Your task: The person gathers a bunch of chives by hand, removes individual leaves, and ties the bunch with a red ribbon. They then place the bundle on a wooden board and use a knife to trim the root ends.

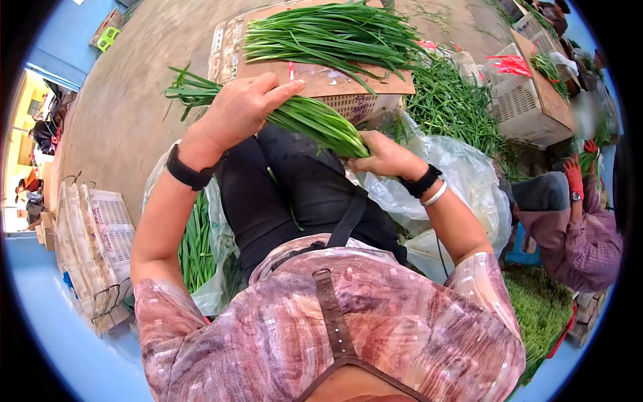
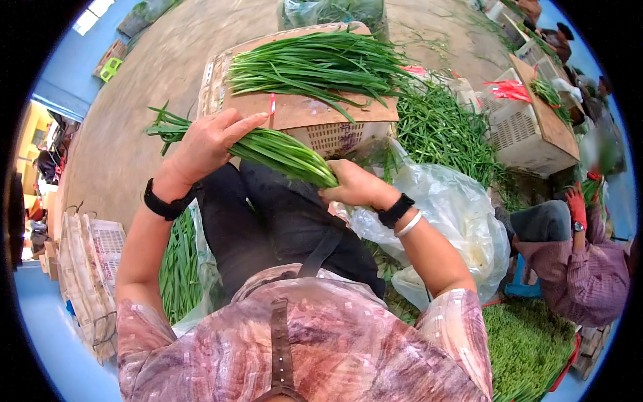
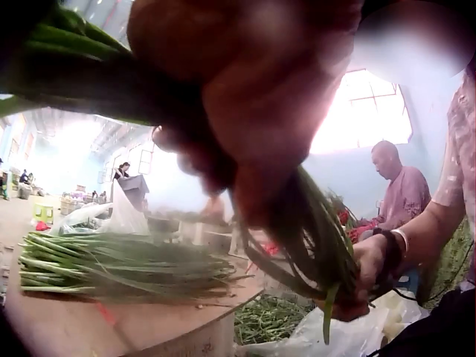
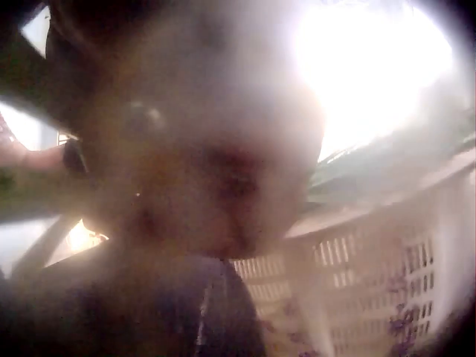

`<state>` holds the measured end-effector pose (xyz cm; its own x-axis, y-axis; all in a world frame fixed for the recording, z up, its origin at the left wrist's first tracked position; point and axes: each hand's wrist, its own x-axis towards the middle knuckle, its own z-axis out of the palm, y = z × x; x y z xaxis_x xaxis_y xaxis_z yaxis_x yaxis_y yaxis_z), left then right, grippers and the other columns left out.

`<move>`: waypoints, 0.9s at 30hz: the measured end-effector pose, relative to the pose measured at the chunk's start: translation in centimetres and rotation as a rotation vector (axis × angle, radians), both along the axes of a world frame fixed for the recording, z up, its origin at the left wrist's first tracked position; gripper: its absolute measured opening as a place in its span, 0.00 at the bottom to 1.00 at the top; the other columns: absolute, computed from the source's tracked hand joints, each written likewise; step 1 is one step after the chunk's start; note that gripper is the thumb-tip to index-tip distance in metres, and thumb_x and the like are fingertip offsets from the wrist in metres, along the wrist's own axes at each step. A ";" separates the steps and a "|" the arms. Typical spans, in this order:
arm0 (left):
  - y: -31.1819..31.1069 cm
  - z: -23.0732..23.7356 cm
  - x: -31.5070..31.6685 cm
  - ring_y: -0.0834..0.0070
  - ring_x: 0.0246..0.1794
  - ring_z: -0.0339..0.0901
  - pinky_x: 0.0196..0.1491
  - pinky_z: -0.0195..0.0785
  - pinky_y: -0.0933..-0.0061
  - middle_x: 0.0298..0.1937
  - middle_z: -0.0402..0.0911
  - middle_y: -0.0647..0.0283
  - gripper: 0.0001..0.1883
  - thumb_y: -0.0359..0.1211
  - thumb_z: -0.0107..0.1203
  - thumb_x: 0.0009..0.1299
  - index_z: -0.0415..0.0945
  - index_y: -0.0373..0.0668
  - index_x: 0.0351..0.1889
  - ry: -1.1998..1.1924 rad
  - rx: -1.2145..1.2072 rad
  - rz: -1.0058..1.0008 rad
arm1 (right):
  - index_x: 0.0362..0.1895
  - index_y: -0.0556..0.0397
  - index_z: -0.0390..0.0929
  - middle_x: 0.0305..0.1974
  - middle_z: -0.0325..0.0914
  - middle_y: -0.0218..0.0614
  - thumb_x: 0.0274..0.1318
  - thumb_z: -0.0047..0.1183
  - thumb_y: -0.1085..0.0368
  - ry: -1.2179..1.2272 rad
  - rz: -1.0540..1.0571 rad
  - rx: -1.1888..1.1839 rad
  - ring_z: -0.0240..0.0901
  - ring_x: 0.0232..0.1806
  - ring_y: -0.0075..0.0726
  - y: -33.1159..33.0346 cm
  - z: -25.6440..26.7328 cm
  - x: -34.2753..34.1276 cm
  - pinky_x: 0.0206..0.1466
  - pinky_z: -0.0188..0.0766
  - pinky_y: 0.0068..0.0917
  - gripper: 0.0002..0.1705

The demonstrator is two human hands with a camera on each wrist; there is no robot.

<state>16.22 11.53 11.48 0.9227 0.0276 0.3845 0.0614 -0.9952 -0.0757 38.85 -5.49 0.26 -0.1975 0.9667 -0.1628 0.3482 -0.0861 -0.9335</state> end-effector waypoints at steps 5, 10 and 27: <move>-1.2 -1.5 3.3 0.63 0.28 0.72 0.32 0.68 0.64 0.28 0.68 0.61 0.35 0.20 0.55 0.48 0.69 0.46 0.59 -0.107 0.010 -0.088 | 0.38 0.60 0.70 0.28 0.76 0.54 0.50 0.57 0.60 -0.475 -0.117 0.078 0.73 0.34 0.60 -3.6 4.8 3.6 0.35 0.67 0.46 0.18; -3.2 -1.9 8.2 0.64 0.32 0.72 0.36 0.67 0.67 0.32 0.70 0.61 0.34 0.21 0.52 0.53 0.65 0.46 0.63 -0.194 -0.022 -0.153 | 0.37 0.56 0.69 0.26 0.74 0.54 0.56 0.55 0.56 -0.677 -0.247 0.143 0.71 0.31 0.62 -7.9 8.2 7.8 0.34 0.66 0.49 0.17; -0.4 0.3 7.5 0.70 0.47 0.77 0.46 0.73 0.73 0.54 0.73 0.54 0.37 0.35 0.66 0.58 0.61 0.40 0.65 -0.239 -0.881 0.073 | 0.31 0.56 0.75 0.30 0.76 0.51 0.56 0.51 0.55 -1.480 -0.516 -0.126 0.73 0.36 0.60 -23.1 17.7 18.3 0.37 0.69 0.49 0.15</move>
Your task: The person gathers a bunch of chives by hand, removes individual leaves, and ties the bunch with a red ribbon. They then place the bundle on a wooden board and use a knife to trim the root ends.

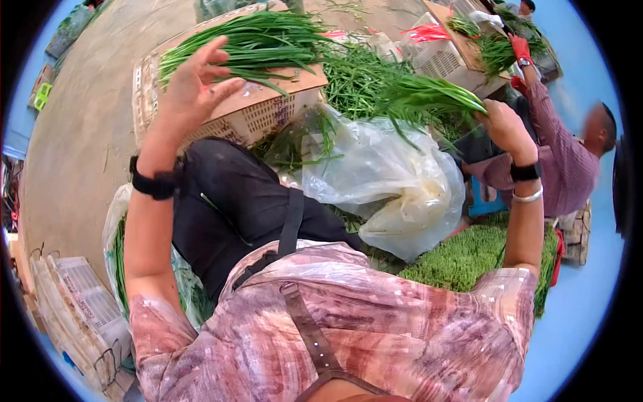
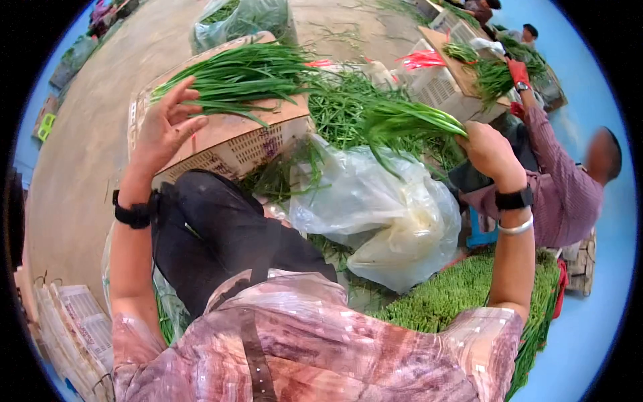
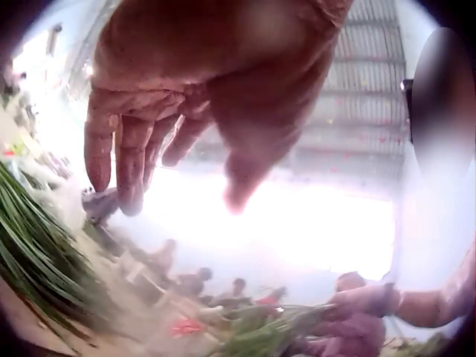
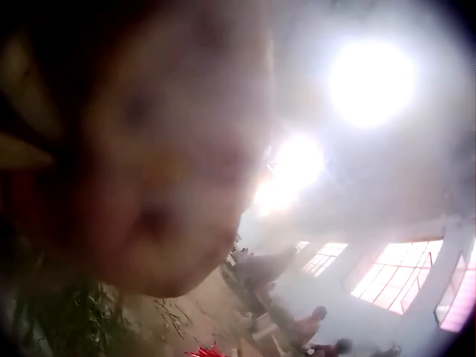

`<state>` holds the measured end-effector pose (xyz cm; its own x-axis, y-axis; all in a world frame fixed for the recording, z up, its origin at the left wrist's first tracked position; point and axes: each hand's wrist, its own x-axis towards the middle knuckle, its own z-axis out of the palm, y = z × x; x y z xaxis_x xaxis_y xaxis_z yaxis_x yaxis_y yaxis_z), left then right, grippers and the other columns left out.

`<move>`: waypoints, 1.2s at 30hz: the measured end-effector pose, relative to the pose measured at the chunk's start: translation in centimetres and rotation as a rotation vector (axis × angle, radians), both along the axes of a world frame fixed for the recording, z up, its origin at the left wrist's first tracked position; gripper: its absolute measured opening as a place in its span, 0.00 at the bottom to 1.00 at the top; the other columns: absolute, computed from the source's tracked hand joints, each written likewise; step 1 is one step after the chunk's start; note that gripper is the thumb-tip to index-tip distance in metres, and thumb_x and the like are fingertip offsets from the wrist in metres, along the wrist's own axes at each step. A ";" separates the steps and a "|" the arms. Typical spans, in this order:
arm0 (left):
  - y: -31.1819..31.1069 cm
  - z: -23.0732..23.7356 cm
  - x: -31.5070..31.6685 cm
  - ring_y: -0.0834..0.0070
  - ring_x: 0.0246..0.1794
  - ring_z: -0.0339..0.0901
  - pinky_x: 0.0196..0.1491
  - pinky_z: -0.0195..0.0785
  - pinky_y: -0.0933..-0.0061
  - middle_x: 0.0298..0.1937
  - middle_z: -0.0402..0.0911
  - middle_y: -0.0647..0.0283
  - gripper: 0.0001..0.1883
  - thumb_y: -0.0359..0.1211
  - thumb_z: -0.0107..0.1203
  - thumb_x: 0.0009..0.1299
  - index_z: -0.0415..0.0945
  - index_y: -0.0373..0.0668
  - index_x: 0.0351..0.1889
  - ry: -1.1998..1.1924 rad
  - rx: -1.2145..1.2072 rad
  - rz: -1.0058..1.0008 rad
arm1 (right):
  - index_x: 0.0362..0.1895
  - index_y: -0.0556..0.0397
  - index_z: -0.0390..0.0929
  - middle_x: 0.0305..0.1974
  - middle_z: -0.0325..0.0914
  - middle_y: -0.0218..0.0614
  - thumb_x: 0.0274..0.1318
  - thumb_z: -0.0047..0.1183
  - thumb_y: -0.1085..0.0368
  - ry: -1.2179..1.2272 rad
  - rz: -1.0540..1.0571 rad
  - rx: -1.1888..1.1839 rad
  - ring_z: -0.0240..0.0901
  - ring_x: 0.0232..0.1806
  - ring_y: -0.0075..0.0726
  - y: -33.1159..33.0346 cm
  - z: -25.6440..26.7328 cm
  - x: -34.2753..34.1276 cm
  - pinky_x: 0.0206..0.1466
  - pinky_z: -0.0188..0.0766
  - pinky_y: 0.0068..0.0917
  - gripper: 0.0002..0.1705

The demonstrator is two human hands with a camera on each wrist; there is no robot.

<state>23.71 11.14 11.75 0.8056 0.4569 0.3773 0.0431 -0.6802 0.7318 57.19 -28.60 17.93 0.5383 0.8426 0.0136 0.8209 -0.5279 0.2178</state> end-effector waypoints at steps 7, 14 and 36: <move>-15.7 0.7 4.7 0.68 0.54 0.74 0.53 0.70 0.71 0.58 0.71 0.53 0.37 0.34 0.64 0.62 0.58 0.31 0.65 0.276 -0.794 -0.877 | 0.31 0.54 0.74 0.28 0.76 0.50 0.57 0.50 0.55 -0.051 0.097 -0.048 0.74 0.34 0.59 5.8 3.9 -4.9 0.34 0.70 0.48 0.15; -16.3 -0.2 7.4 0.68 0.46 0.76 0.52 0.69 0.61 0.43 0.80 0.63 0.32 0.59 0.64 0.53 0.75 0.43 0.43 -0.621 -1.875 -0.335 | 0.29 0.51 0.68 0.20 0.75 0.43 0.49 0.49 0.67 -0.205 0.405 0.029 0.76 0.22 0.50 13.7 4.1 -14.6 0.25 0.70 0.43 0.04; 11.2 -4.0 -4.7 0.83 0.39 0.73 0.45 0.69 0.80 0.39 0.77 0.69 0.28 0.29 0.63 0.61 0.69 0.41 0.60 -0.458 -0.429 0.307 | 0.65 0.67 0.53 0.57 0.67 0.58 0.42 0.67 0.54 1.250 0.905 0.546 0.66 0.60 0.50 45.8 -7.4 -23.7 0.62 0.63 0.36 0.52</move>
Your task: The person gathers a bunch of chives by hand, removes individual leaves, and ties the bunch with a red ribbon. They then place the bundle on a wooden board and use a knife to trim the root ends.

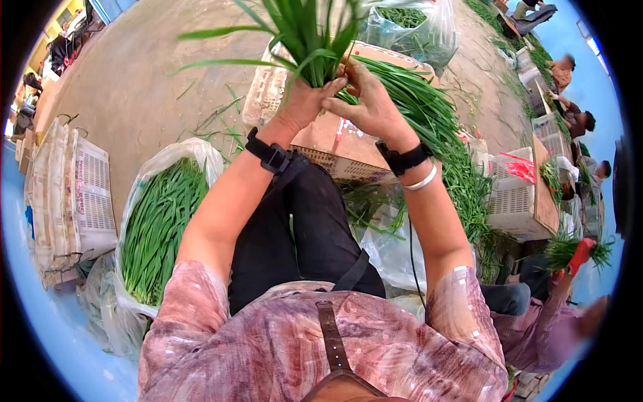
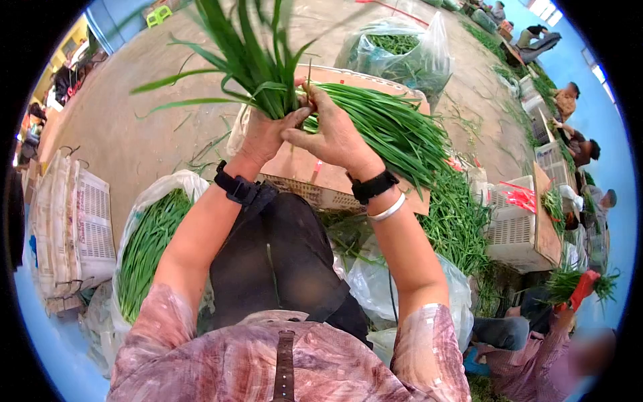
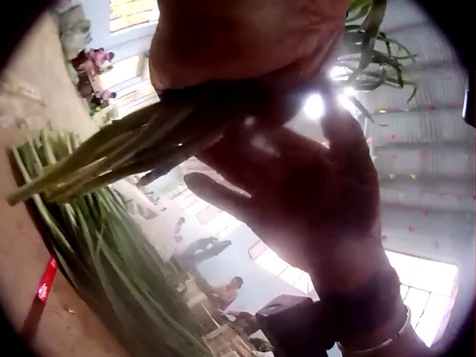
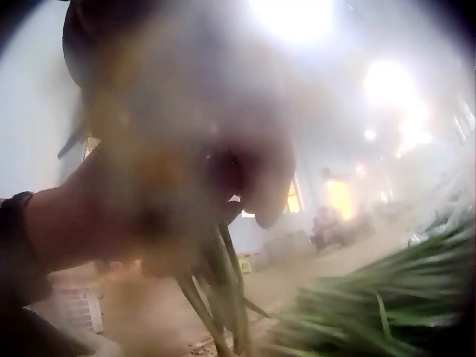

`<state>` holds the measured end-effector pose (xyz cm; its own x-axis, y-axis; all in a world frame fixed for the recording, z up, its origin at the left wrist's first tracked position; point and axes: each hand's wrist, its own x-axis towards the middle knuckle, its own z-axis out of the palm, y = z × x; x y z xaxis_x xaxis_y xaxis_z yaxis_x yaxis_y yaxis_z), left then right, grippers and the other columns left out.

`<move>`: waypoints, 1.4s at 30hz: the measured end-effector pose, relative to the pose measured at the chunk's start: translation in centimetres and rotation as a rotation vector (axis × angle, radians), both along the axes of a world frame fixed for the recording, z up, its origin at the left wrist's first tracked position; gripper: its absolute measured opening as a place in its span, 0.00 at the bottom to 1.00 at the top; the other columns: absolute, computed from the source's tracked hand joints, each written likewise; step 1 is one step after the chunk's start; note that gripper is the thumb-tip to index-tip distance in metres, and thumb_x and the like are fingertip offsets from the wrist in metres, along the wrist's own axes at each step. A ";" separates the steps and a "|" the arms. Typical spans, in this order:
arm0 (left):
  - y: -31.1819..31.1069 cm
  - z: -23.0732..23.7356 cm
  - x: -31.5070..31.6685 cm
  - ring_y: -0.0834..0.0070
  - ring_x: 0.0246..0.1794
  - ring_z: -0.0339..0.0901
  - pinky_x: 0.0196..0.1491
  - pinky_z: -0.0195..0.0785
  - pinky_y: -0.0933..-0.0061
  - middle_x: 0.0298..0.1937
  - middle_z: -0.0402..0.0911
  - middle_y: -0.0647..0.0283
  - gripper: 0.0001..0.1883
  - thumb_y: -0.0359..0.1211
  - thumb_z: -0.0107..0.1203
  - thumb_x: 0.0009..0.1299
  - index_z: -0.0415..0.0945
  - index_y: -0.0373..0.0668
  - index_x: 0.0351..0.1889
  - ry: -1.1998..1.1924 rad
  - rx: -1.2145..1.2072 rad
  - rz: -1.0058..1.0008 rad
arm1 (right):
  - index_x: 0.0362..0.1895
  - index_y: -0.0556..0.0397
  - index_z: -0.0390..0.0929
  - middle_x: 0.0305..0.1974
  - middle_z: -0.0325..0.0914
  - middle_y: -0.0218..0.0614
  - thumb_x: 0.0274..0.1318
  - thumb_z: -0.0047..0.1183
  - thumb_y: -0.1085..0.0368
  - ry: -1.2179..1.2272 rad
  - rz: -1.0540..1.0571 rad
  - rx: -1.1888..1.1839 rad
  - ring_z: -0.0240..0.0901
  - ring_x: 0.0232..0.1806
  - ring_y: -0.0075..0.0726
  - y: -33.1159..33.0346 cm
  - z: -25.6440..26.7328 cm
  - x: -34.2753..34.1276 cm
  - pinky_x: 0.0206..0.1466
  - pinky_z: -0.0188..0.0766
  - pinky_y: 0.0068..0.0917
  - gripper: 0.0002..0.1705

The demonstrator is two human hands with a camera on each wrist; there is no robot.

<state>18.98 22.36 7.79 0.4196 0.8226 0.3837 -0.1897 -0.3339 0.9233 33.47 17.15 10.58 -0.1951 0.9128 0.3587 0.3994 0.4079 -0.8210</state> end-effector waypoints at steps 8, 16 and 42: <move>8.2 -6.2 -1.7 0.69 0.51 0.72 0.54 0.66 0.64 0.52 0.76 0.60 0.33 0.46 0.66 0.56 0.70 0.42 0.57 0.363 0.447 -0.193 | 0.67 0.65 0.48 0.60 0.63 0.54 0.37 0.68 0.44 0.082 0.035 -0.088 0.59 0.64 0.46 5.7 -5.4 0.8 0.67 0.55 0.34 0.61; 8.6 -4.0 -1.4 0.73 0.48 0.73 0.50 0.67 0.70 0.48 0.78 0.62 0.31 0.41 0.69 0.54 0.72 0.42 0.54 0.209 0.099 -0.283 | 0.68 0.61 0.48 0.58 0.67 0.47 0.54 0.57 0.53 0.508 0.055 -0.034 0.64 0.58 0.36 7.8 -8.8 -0.1 0.60 0.62 0.27 0.45; 9.1 -3.5 -2.1 0.61 0.44 0.79 0.53 0.72 0.61 0.41 0.81 0.50 0.10 0.26 0.52 0.63 0.77 0.28 0.39 -0.553 -0.405 -0.121 | 0.51 0.64 0.70 0.41 0.79 0.40 0.63 0.49 0.58 0.503 -0.245 -0.315 0.77 0.39 0.30 4.2 -4.1 5.3 0.39 0.72 0.21 0.22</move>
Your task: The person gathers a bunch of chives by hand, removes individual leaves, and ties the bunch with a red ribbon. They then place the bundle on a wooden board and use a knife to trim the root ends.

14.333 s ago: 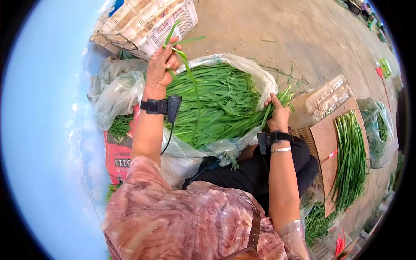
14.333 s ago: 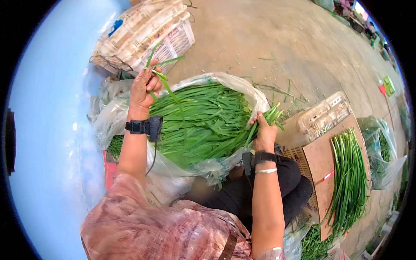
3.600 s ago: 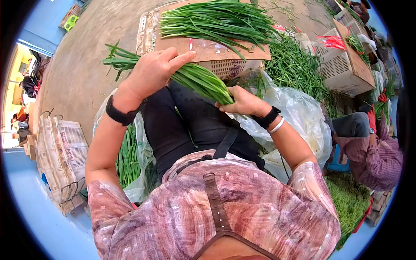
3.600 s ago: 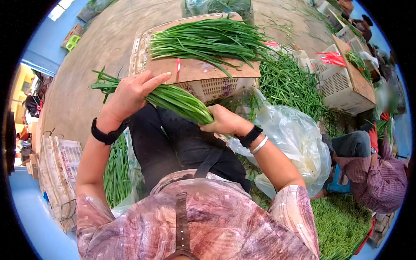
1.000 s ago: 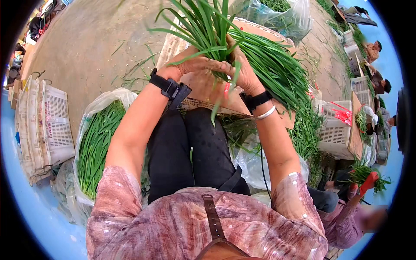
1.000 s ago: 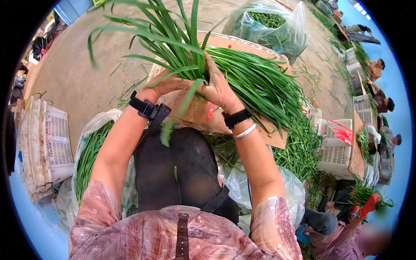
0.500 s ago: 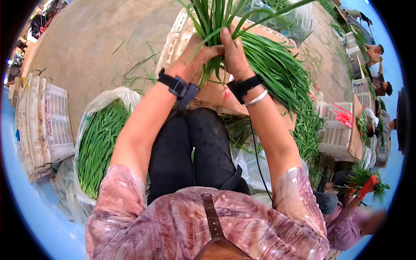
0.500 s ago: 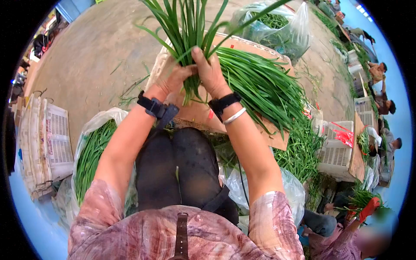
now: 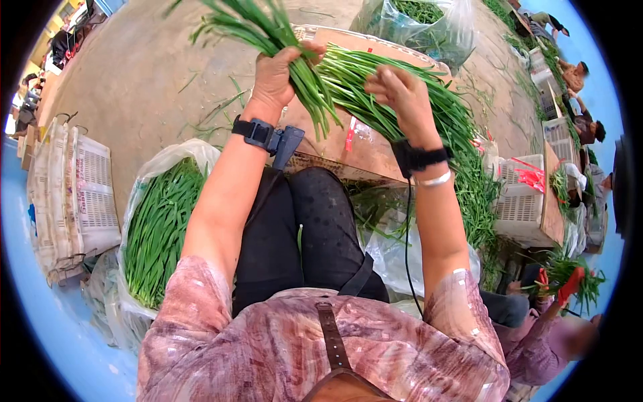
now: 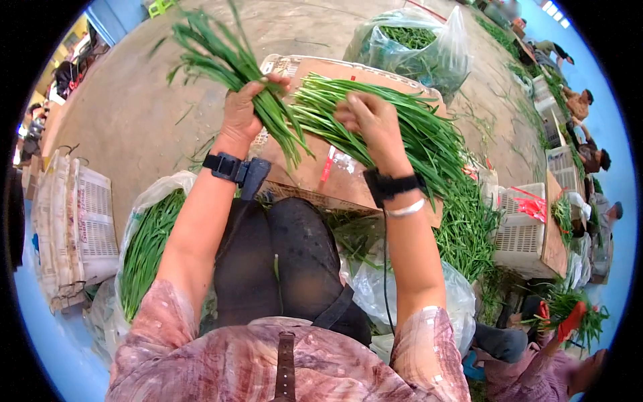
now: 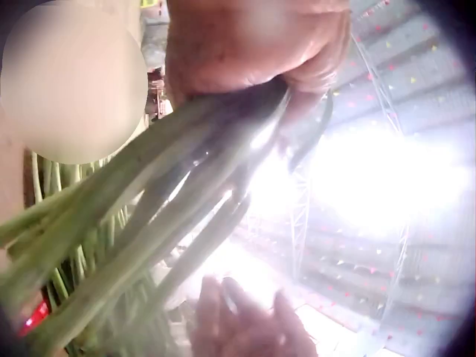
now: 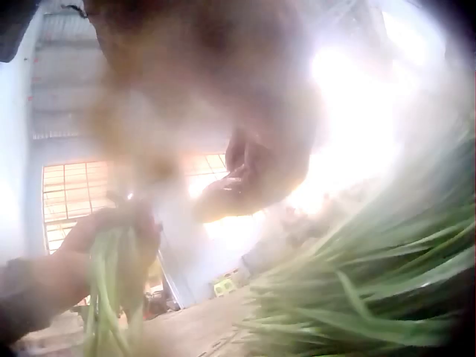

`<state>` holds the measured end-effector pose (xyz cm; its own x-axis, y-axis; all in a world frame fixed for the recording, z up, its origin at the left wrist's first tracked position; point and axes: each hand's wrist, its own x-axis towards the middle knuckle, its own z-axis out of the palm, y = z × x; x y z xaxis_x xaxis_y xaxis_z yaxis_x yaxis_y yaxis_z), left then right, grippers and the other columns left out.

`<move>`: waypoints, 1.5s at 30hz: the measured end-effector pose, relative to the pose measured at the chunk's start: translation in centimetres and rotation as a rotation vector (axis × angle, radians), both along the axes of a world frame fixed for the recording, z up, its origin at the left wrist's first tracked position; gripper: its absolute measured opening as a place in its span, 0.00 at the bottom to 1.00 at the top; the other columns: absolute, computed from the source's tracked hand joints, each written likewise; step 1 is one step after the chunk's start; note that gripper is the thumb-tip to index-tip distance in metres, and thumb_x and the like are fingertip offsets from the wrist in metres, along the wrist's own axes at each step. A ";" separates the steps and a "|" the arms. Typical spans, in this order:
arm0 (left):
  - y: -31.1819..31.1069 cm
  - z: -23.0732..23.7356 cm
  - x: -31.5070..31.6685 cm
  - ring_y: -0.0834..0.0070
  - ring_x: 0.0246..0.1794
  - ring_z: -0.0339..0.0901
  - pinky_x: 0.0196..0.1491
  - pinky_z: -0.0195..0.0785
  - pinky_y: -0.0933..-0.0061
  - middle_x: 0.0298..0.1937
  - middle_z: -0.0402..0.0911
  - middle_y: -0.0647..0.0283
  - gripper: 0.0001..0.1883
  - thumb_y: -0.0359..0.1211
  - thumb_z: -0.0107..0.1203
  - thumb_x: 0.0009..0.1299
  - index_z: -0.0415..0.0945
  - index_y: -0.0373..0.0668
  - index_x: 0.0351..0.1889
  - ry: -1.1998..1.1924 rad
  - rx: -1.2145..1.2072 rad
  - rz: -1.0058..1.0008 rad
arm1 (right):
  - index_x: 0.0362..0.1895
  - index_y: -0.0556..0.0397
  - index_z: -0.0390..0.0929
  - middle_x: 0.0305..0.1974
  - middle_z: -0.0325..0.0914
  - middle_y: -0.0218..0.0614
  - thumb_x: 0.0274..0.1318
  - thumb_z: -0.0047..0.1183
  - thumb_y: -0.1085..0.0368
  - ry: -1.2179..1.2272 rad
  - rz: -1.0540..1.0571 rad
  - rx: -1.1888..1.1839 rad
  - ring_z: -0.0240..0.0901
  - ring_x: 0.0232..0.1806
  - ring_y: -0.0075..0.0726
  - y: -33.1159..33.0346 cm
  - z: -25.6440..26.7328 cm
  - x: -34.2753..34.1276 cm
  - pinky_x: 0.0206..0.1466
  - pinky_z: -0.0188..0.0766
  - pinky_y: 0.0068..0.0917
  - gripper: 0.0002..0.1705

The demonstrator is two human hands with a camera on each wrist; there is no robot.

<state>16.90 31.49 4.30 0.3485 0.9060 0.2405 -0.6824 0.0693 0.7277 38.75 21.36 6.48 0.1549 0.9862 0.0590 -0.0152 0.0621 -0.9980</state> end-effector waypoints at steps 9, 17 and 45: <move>-3.3 0.5 0.3 0.77 0.27 0.69 0.46 0.67 0.66 0.25 0.69 0.69 0.05 0.31 0.54 0.66 0.71 0.40 0.34 -0.513 -0.230 -0.160 | 0.51 0.62 0.70 0.40 0.77 0.35 0.55 0.59 0.64 0.052 -0.003 -0.057 0.74 0.41 0.24 -9.9 -4.0 -2.7 0.40 0.72 0.21 0.23; -8.4 3.2 2.2 0.82 0.23 0.66 0.40 0.65 0.71 0.24 0.67 0.73 0.07 0.34 0.52 0.70 0.70 0.42 0.39 -0.303 -0.167 -0.144 | 0.63 0.65 0.57 0.54 0.71 0.51 0.49 0.62 0.62 -0.367 0.217 0.057 0.69 0.57 0.42 -11.4 2.6 -4.3 0.56 0.69 0.33 0.40; -21.0 -0.7 3.3 0.82 0.28 0.74 0.32 0.72 0.79 0.35 0.79 0.64 0.17 0.37 0.54 0.69 0.73 0.34 0.49 0.578 -0.425 -1.051 | 0.30 0.46 0.64 0.16 0.60 0.26 0.62 0.38 0.72 1.079 0.081 -0.400 0.55 0.13 0.21 -22.4 -1.1 -8.9 0.16 0.50 0.19 0.07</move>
<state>20.21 10.49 3.57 0.8991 0.0983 -0.4267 0.2514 0.6820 0.6868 29.83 -1.00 5.42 -0.1305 0.9136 -0.3850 -0.8622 -0.2963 -0.4109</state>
